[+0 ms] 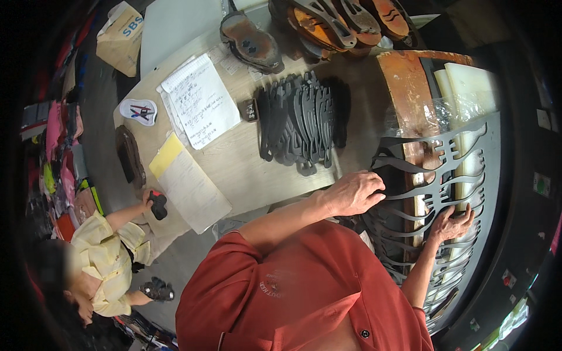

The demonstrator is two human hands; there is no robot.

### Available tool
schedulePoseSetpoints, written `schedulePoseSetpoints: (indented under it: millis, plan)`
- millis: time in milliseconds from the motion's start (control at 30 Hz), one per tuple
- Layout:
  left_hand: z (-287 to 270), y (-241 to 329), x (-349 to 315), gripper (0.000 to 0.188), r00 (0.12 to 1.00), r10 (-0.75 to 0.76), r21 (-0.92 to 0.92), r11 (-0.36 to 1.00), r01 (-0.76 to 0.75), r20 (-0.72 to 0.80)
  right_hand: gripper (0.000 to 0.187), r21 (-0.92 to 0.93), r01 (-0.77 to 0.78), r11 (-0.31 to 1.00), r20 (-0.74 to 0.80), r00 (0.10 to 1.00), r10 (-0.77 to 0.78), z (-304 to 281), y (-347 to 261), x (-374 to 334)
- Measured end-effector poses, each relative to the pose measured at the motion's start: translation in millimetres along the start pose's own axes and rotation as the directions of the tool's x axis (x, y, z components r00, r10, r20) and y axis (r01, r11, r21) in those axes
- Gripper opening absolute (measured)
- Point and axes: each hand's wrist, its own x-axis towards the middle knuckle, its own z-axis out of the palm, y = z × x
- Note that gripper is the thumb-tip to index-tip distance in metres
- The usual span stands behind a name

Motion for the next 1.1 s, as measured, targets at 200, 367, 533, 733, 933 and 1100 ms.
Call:
schedulePoseSetpoints:
  millis: [200, 367, 533, 733, 933, 1100]
  plan:
    - [-6, -3, -13, 0.028, 0.999, -0.043, 0.010, 0.999, 0.043, -0.002, 0.053, -0.037, 0.021, 0.999, -0.037, 0.999, -0.022, 5, 9, 3]
    - [-9, -4, -21, 0.028, 0.999, -0.053, 0.021, 0.998, 0.053, -0.002, 0.053, -0.082, 0.016, 0.997, -0.012, 1.000, -0.017, 5, 7, 6]
    - [-5, -4, -28, 0.027, 0.997, -0.022, -0.008, 1.000, 0.021, -0.074, 0.051, -0.019, 0.043, 0.999, -0.038, 0.998, -0.043, -5, -5, 8]
    - [3, 16, -16, 0.022, 0.994, 0.100, 0.001, 0.995, -0.100, -0.037, 0.053, 0.057, -0.015, 0.998, -0.084, 0.996, 0.020, -10, -23, 4]
    - [30, 65, 19, 0.019, 0.974, 0.193, -0.056, 0.981, -0.188, 0.114, 0.050, 0.151, -0.111, 0.982, -0.114, 0.985, 0.129, -17, -40, 3]
    - [82, 112, 73, 0.021, 0.914, 0.335, -0.003, 0.939, -0.343, 0.227, 0.047, 0.275, -0.137, 0.952, -0.106, 0.980, 0.172, -30, -46, 7]
